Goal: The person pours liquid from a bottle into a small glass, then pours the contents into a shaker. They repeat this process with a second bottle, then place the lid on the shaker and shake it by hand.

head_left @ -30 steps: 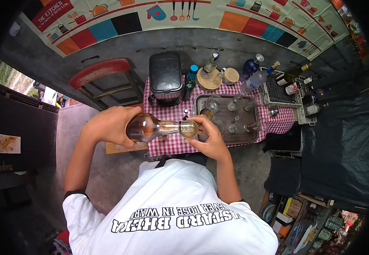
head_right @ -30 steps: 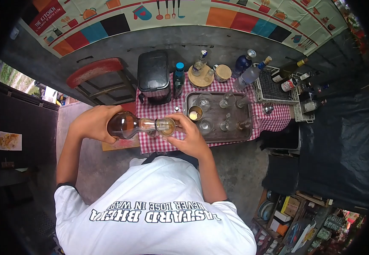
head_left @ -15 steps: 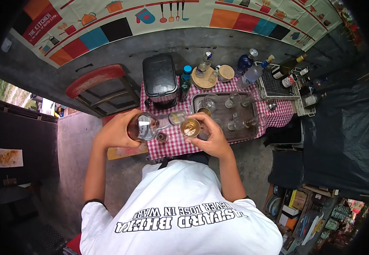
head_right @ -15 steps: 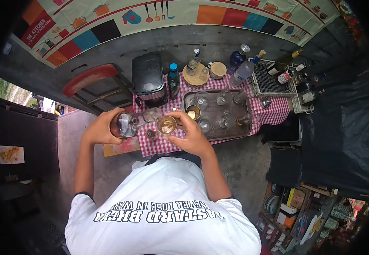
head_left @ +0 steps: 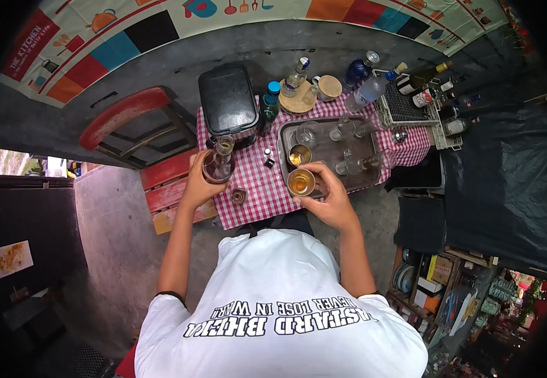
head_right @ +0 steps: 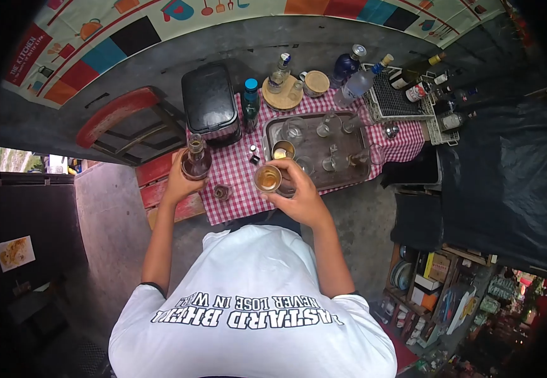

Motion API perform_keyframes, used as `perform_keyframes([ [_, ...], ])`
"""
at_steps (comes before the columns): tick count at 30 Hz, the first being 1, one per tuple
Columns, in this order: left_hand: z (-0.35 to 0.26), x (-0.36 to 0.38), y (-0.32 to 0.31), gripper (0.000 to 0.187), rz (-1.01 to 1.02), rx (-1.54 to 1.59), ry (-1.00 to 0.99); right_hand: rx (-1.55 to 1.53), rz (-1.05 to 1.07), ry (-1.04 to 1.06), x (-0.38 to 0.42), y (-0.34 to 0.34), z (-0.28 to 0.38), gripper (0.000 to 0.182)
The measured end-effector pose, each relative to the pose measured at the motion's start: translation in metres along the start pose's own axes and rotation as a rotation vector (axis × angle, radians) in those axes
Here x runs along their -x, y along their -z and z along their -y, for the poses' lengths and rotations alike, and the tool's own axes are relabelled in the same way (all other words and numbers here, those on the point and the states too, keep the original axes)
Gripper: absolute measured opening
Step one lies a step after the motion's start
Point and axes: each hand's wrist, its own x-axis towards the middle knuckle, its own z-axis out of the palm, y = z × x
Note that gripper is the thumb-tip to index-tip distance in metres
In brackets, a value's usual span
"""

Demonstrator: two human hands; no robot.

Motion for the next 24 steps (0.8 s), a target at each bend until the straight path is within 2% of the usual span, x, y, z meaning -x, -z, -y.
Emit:
perform_keyframes([
  [9, 0.059, -0.002, -0.055, 0.081, -0.161, -0.085, 0.048, 0.021, -0.090, -0.061, 0.005, 0.006, -0.015, 0.055],
  [12, 0.072, -0.004, -0.066, 0.080, -0.145, -0.079, -0.005, 0.022, -0.081, -0.092, 0.003, 0.007, -0.019, 0.054],
  [17, 0.059, -0.006, -0.074, 0.078, -0.142, 0.027, 0.079, 0.010, -0.080, -0.130, -0.002, 0.010, -0.020, 0.054],
  [20, 0.058, -0.007, -0.077, 0.080, -0.188, -0.051, 0.044, 0.030, -0.084, -0.139, -0.004, 0.016, -0.020, 0.054],
  [24, 0.062, -0.003, -0.076, 0.079, -0.187, -0.002, 0.053, 0.030, -0.081, -0.156, -0.006, 0.026, -0.022, 0.054],
])
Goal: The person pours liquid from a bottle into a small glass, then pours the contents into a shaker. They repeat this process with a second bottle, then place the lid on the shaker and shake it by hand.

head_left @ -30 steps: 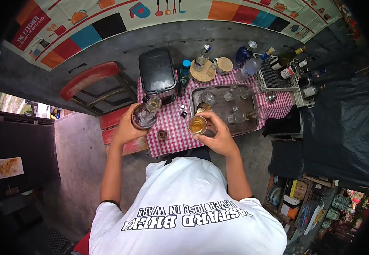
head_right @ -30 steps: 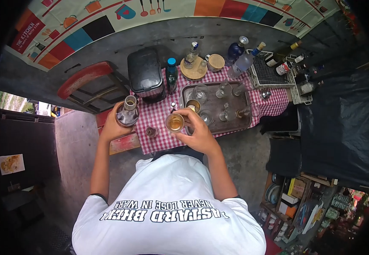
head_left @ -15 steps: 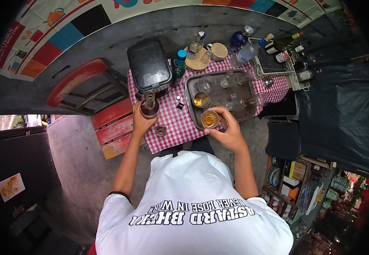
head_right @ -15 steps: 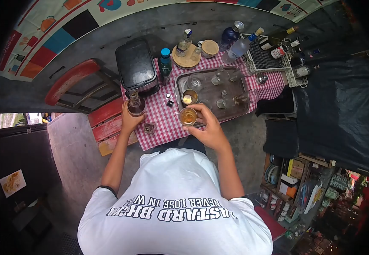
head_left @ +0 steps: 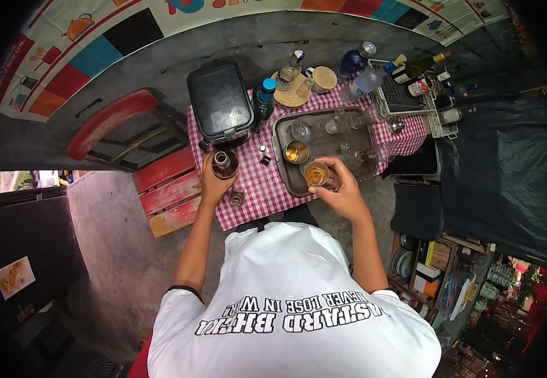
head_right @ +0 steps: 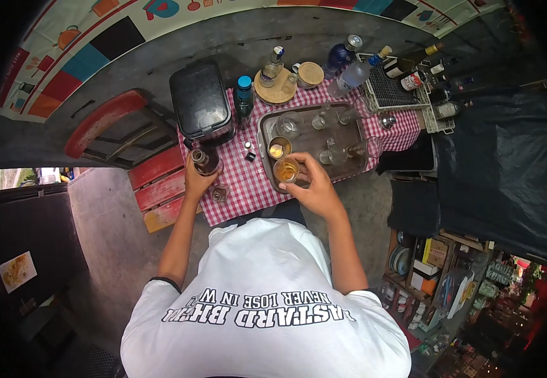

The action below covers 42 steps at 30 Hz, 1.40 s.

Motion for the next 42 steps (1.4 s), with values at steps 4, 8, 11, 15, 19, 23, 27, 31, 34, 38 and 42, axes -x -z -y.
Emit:
perform_keyframes([
  [4, 0.005, 0.010, 0.003, 0.082, 0.077, 0.065, 0.146, -0.013, 0.007, 0.003, -0.005, 0.015, -0.010, 0.053],
  [8, 0.006, 0.017, 0.000, 0.097, 0.008, 0.018, 0.166, 0.001, 0.023, 0.053, -0.014, 0.030, -0.014, 0.052],
  [11, 0.014, 0.024, 0.002, 0.096, 0.053, 0.031, 0.213, -0.004, 0.068, 0.058, -0.023, 0.041, -0.016, 0.053],
  [15, 0.032, 0.054, 0.011, 0.079, 0.075, -0.163, 0.282, 0.066, 0.136, 0.046, -0.039, 0.058, -0.026, 0.053],
  [19, 0.066, 0.110, 0.005, 0.062, -0.070, -0.239, 0.365, 0.044, 0.209, 0.019, -0.056, 0.070, -0.041, 0.052],
  [23, 0.052, 0.161, -0.012, 0.051, -0.124, -0.272, 0.528, 0.125, 0.281, -0.004, -0.072, 0.076, -0.059, 0.052],
  [27, 0.029, 0.186, -0.051, 0.048, -0.173, -0.354, 0.505, 0.212, 0.339, -0.022, -0.084, 0.084, -0.065, 0.049],
  [31, -0.002, 0.191, -0.089, 0.057, -0.077, -0.463, 0.601, 0.316, 0.389, 0.038, -0.099, 0.091, -0.088, 0.050],
  [34, -0.020, 0.186, -0.110, 0.069, 0.051, -0.446, 0.748, 0.377, 0.422, 0.038, -0.109, 0.094, -0.096, 0.052],
  [38, -0.041, 0.182, -0.127, 0.078, 0.173, -0.425, 0.832, 0.459, 0.511, 0.077, -0.125, 0.096, -0.110, 0.055],
  [42, -0.036, 0.187, -0.139, 0.082, 0.187, -0.441, 0.863, 0.577, 0.581, 0.120, -0.136, 0.095, -0.112, 0.058],
])
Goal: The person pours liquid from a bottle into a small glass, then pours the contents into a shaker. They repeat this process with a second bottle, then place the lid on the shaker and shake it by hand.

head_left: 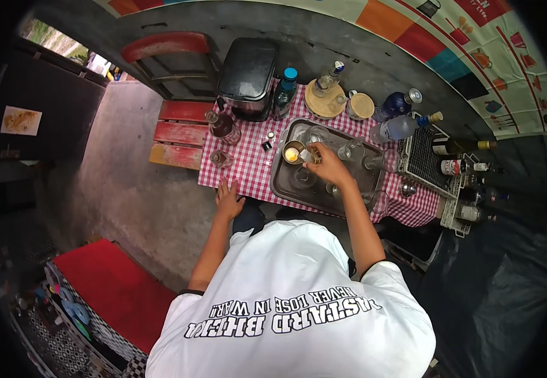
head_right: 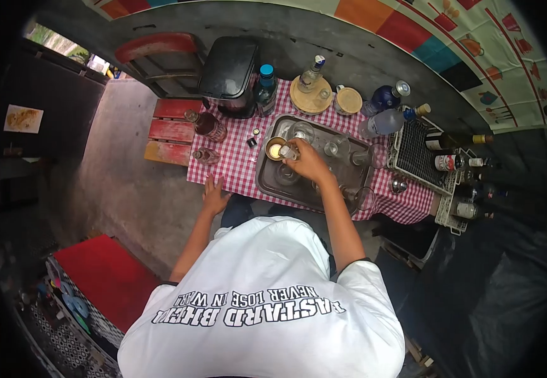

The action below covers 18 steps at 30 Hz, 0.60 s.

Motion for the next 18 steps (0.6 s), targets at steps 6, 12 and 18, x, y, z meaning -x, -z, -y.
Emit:
perform_keyframes([
  [6, -0.003, -0.002, 0.001, 0.080, -0.017, 0.035, 0.021, 0.125, 0.060, 0.047, -0.010, 0.008, 0.004, 0.058],
  [12, -0.003, -0.002, -0.001, 0.078, -0.034, 0.059, 0.035, 0.190, 0.069, 0.115, -0.016, 0.019, 0.011, 0.061],
  [18, 0.002, -0.008, -0.003, 0.075, -0.023, 0.067, 0.039, 0.289, 0.072, 0.147, -0.010, 0.038, 0.044, 0.063],
])
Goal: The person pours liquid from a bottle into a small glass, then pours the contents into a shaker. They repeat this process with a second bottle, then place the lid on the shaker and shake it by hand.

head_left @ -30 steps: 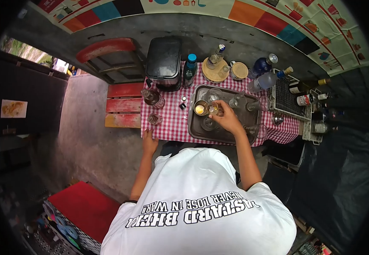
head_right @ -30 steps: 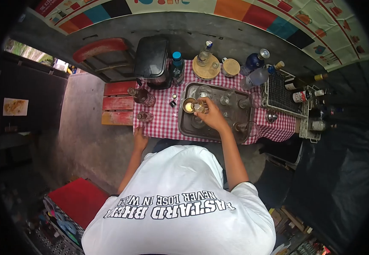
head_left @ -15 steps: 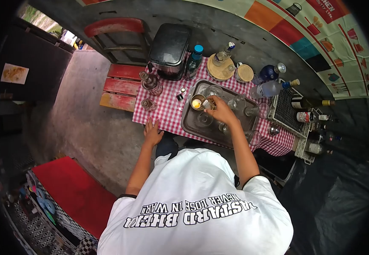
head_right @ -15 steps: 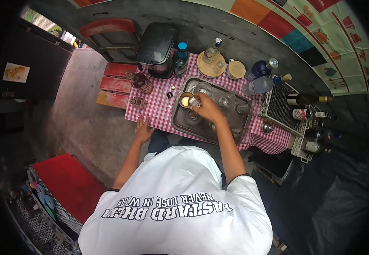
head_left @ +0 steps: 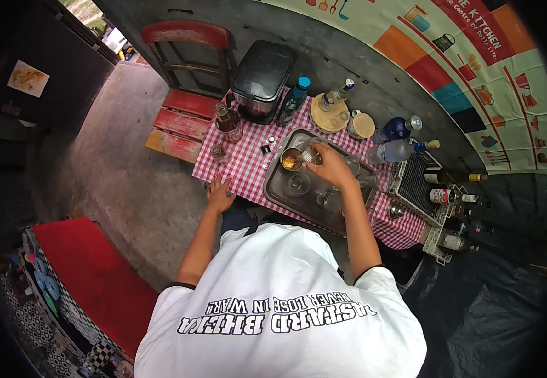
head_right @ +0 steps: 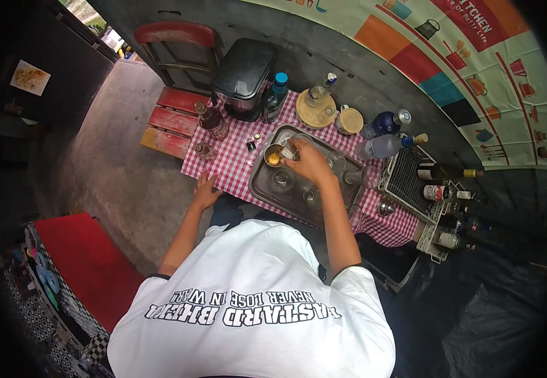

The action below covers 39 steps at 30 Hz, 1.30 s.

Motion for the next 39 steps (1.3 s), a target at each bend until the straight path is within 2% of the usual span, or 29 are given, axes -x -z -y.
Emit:
perform_keyframes([
  [4, -0.002, -0.001, 0.007, 0.074, 0.033, -0.018, -0.003, 0.035, -0.032, 0.046, -0.002, -0.001, 0.000, 0.063],
  [6, -0.004, -0.001, 0.010, 0.073, 0.036, -0.020, -0.005, -0.004, 0.009, -0.013, -0.003, -0.002, 0.006, 0.062],
  [10, 0.001, -0.006, 0.012, 0.071, 0.053, -0.035, -0.015, 0.022, 0.014, 0.002, -0.014, -0.025, -0.013, 0.061],
  [15, 0.002, -0.007, 0.025, 0.068, 0.099, -0.071, -0.044, -0.013, 0.057, -0.107, -0.025, -0.053, -0.035, 0.060],
  [25, 0.006, -0.024, 0.054, 0.062, 0.179, -0.151, -0.094, -0.052, -0.009, -0.245, -0.022, -0.062, -0.026, 0.057],
  [28, 0.012, -0.037, 0.063, 0.058, 0.142, -0.119, -0.104, -0.230, -0.124, -0.267, -0.009, -0.072, -0.015, 0.055],
  [30, 0.022, -0.045, 0.067, 0.057, 0.114, -0.110, -0.110, -0.602, -0.202, -0.417, 0.002, -0.079, 0.005, 0.054],
  [32, 0.046, -0.061, 0.058, 0.055, 0.054, 0.076, -0.213, -0.636, -0.237, -0.385, 0.006, -0.114, -0.007, 0.053],
  [34, 0.054, -0.063, 0.063, 0.058, 0.071, 0.112, -0.212, -0.681, -0.279, -0.356, 0.012, -0.142, -0.002, 0.051],
  [36, 0.044, -0.053, 0.080, 0.058, 0.106, 0.270, -0.178, -0.597, -0.129, -0.347, 0.016, -0.162, 0.015, 0.056],
  [39, 0.048, -0.058, 0.096, 0.066, 0.111, 0.313, -0.206, -0.518, -0.063, -0.314, 0.013, -0.207, 0.013, 0.056],
])
